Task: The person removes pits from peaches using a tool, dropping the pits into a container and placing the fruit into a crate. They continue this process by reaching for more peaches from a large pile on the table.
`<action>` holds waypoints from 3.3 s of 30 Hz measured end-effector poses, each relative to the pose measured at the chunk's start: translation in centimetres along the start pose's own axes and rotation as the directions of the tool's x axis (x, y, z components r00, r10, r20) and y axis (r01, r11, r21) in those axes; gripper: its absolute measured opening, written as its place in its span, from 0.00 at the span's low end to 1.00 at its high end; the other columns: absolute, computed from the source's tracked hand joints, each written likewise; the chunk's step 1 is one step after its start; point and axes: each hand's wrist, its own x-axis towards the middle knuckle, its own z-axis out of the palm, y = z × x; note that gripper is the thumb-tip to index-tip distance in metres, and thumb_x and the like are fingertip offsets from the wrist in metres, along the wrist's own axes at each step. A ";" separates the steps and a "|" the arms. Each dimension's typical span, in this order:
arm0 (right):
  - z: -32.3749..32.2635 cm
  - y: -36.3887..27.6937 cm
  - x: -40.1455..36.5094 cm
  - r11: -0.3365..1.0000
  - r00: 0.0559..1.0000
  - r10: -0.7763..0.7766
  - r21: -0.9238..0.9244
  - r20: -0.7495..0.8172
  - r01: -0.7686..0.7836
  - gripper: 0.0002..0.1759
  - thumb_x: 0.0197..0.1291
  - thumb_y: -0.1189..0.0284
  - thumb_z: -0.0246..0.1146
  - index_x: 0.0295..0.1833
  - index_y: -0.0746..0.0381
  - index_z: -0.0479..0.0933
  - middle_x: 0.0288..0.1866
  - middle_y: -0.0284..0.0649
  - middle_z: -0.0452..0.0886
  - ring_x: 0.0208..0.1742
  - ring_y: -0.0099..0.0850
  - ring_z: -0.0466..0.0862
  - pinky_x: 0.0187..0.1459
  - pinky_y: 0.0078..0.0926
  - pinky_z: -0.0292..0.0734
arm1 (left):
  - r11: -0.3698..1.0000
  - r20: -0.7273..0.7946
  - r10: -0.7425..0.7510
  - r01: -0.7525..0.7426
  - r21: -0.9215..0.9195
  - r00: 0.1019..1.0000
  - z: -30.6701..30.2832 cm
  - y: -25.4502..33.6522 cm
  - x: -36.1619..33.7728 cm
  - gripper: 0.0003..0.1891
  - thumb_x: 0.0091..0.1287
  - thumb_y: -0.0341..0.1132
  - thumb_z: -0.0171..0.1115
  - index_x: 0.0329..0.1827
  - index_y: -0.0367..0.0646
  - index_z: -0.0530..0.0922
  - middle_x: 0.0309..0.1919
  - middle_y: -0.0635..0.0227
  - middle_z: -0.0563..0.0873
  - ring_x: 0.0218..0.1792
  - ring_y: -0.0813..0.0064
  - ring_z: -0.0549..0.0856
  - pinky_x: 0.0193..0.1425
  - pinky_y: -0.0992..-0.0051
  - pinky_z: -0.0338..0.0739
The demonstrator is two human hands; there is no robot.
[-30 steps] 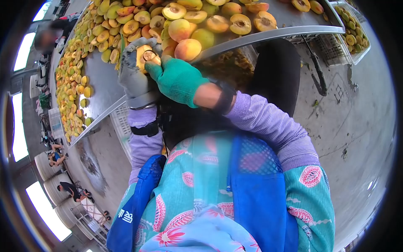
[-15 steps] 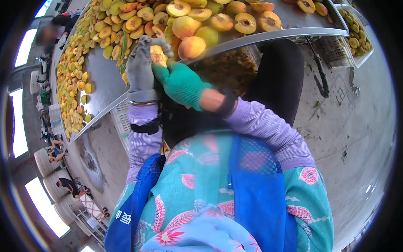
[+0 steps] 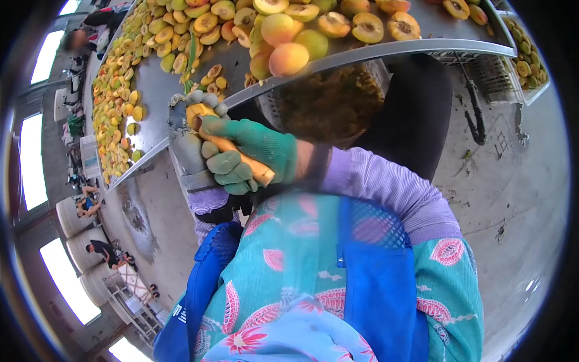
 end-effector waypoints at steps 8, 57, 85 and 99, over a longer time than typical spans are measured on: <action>1.0 -0.5 -0.4 0.993 0.961 0.001 0.115 0.277 -0.034 0.24 0.72 0.45 0.46 0.39 0.54 0.74 0.18 0.23 0.65 0.15 0.20 0.65 0.20 0.21 0.60 | 0.911 0.219 -0.134 0.207 -0.356 0.966 -6.3 2.5 0.1 0.13 0.68 0.45 0.58 0.43 0.43 0.77 0.36 0.62 0.81 0.35 0.65 0.81 0.35 0.70 0.79; 1.4 -2.1 -1.5 0.607 0.578 -0.656 -0.795 -0.485 0.022 0.26 0.69 0.48 0.52 0.39 0.63 0.74 0.20 0.37 0.72 0.16 0.27 0.71 0.17 0.29 0.66 | 0.740 0.326 0.401 -0.513 0.436 0.856 2.2 -4.3 5.5 0.23 0.75 0.48 0.48 0.44 0.34 0.79 0.31 0.59 0.85 0.29 0.72 0.82 0.33 0.76 0.79; 0.8 -4.7 -6.2 -0.219 0.275 -0.951 -0.936 0.142 -0.276 0.26 0.71 0.51 0.52 0.33 0.65 0.71 0.22 0.44 0.78 0.24 0.39 0.81 0.26 0.41 0.75 | 0.978 0.459 -0.176 0.101 0.182 0.871 2.4 -1.4 9.6 0.25 0.69 0.46 0.56 0.61 0.35 0.73 0.48 0.56 0.83 0.43 0.65 0.85 0.35 0.75 0.78; 0.6 -3.8 -2.9 -0.220 0.369 -0.926 -0.904 0.076 -0.366 0.25 0.70 0.53 0.52 0.38 0.67 0.74 0.25 0.56 0.79 0.27 0.55 0.80 0.28 0.48 0.75 | 0.895 0.144 0.340 -0.367 0.252 0.929 4.9 -4.1 5.8 0.16 0.74 0.39 0.56 0.49 0.33 0.80 0.36 0.63 0.86 0.36 0.79 0.83 0.40 0.80 0.79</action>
